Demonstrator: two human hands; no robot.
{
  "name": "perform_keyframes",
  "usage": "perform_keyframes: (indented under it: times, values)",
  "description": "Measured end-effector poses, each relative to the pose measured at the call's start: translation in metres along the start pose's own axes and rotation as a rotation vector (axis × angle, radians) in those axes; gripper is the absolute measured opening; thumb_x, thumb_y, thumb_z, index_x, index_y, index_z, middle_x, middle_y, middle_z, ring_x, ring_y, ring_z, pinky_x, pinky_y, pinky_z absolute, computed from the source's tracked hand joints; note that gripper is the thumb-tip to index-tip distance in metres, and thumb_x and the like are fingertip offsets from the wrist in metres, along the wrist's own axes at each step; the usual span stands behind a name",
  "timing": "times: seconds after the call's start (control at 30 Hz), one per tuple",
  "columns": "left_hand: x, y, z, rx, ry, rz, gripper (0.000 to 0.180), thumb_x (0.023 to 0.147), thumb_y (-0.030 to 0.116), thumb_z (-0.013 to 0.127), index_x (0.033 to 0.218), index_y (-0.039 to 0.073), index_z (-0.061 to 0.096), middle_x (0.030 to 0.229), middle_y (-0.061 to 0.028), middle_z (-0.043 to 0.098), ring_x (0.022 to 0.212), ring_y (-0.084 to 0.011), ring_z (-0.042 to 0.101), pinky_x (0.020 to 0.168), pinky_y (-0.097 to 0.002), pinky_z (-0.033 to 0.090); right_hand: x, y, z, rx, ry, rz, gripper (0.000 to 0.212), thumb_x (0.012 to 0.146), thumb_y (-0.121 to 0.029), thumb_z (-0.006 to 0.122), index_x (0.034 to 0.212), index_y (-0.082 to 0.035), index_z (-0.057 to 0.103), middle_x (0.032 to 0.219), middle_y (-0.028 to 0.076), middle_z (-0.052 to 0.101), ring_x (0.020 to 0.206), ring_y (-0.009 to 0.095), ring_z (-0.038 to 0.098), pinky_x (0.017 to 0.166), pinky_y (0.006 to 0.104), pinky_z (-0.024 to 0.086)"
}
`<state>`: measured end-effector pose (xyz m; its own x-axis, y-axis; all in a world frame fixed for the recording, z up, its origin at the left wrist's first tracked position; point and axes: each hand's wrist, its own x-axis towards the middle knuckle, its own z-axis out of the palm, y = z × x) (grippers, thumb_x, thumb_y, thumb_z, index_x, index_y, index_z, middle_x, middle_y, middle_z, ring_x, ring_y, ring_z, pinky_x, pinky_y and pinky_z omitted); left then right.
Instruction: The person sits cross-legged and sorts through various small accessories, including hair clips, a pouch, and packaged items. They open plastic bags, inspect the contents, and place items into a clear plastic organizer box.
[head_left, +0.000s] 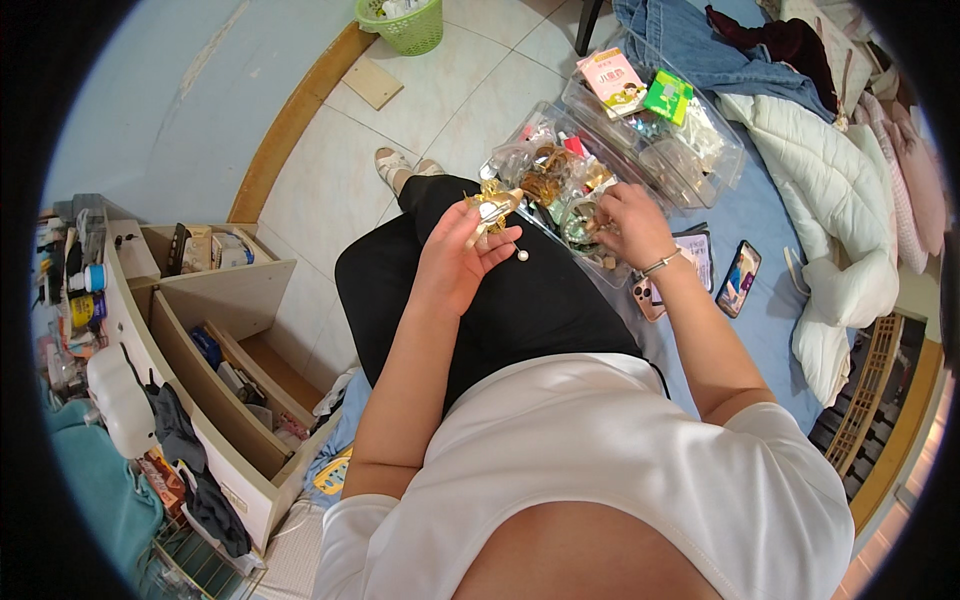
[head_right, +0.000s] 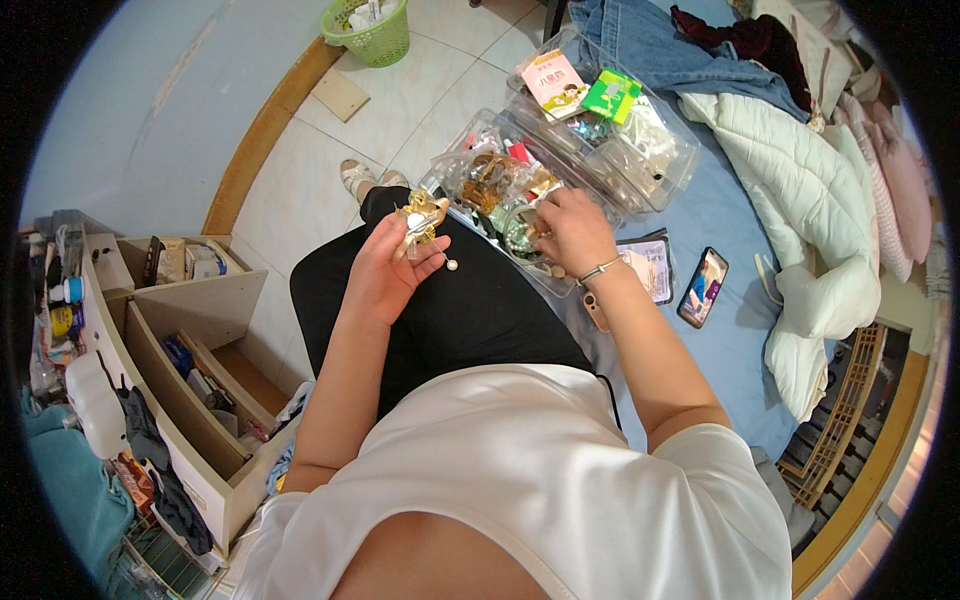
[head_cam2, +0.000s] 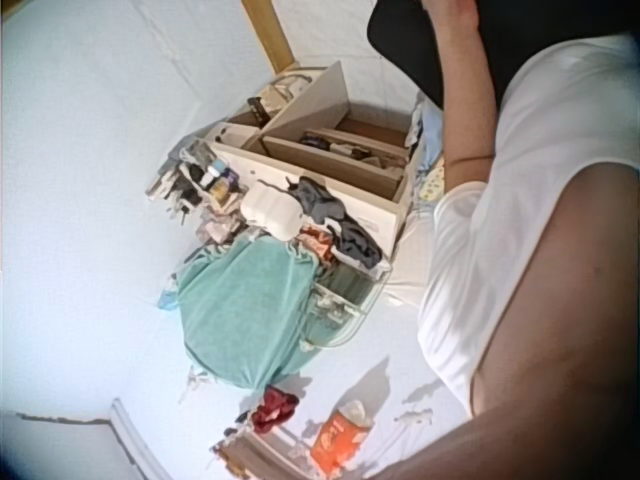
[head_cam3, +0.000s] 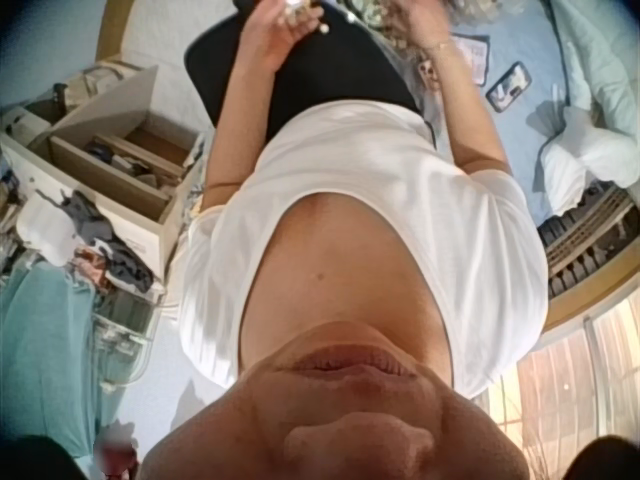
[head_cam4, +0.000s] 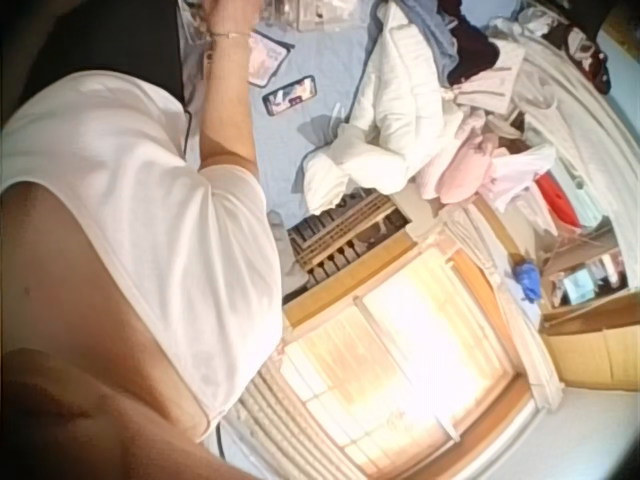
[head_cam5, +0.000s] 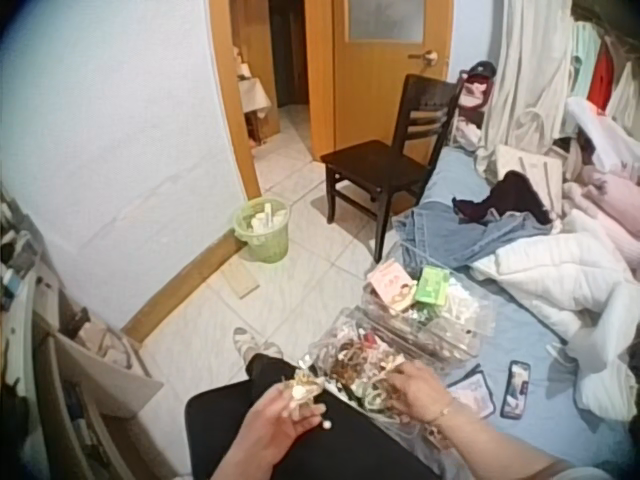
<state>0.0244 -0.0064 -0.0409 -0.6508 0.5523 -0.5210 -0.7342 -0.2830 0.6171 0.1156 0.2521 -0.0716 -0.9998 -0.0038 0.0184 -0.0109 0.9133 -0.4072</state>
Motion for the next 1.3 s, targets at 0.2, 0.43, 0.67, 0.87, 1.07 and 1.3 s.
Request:
perform_keyframes:
  times: [0.2,0.43,0.67,0.87,1.07,1.3]
  values:
    - [0.002,-0.005,0.002,-0.058,-0.057,0.002,0.026,0.098,0.024,0.045,0.117,0.006,0.049,0.120,-0.0130,0.058,0.106,-0.0287,0.061,0.086,-0.0413,0.051,-0.004,0.007,-0.021,0.639,0.031,0.213,0.024,0.076,-0.018,0.075,0.081,-0.009,0.054,0.076,0.001,0.059,0.072,0.019,0.058,0.063,0.0286,0.047]
    - [0.001,-0.006,0.012,-0.116,-0.164,-0.037,0.026,0.096,0.023,0.051,0.115,0.005,0.049,0.115,-0.0141,0.060,0.102,-0.0282,0.062,0.088,-0.0435,0.051,0.004,-0.017,-0.038,1.596,-0.044,0.379,0.016,0.088,-0.019,0.066,0.092,-0.011,0.053,0.083,0.001,0.060,0.067,0.007,0.054,0.056,0.0191,0.043]
    - [0.005,-0.014,0.015,-0.114,-0.255,-0.102,0.014,0.092,0.017,0.058,0.097,0.010,0.047,0.110,-0.0139,0.061,0.103,-0.0262,0.061,0.087,-0.0425,0.052,0.004,-0.039,-0.022,1.929,-0.189,0.279,0.014,0.091,-0.020,0.060,0.096,-0.009,0.053,0.096,0.009,0.064,0.067,0.007,0.053,0.049,0.0189,0.038]
    - [0.002,-0.013,0.008,-0.211,-0.349,-0.077,0.013,0.089,0.017,0.061,0.096,0.013,0.050,0.102,-0.0122,0.064,0.103,-0.0285,0.060,0.086,-0.0439,0.050,0.007,-0.044,-0.025,1.888,-0.278,0.308,0.015,0.089,-0.018,0.060,0.097,-0.008,0.052,0.088,0.005,0.063,0.070,0.010,0.058,0.054,0.0218,0.046]
    - [0.003,-0.001,0.010,-0.463,-0.439,-0.053,0.016,0.092,0.025,0.051,0.093,0.011,0.058,0.093,-0.0094,0.064,0.094,-0.0255,0.061,0.086,-0.0456,0.047,0.006,-0.051,-0.012,2.043,-0.202,0.279,0.022,0.088,-0.016,0.060,0.105,-0.006,0.051,0.092,0.005,0.059,0.085,0.017,0.060,0.077,0.0310,0.050]
    - [-0.008,0.029,0.015,-0.593,-0.172,0.014,0.020,0.090,0.026,0.048,0.080,0.008,0.052,0.079,-0.0042,0.048,0.074,-0.0188,0.047,0.076,-0.0365,0.040,0.004,-0.039,-0.004,2.301,-0.201,0.195,0.029,0.088,-0.015,0.058,0.115,-0.006,0.050,0.100,0.005,0.059,0.092,0.022,0.061,0.083,0.0387,0.050]
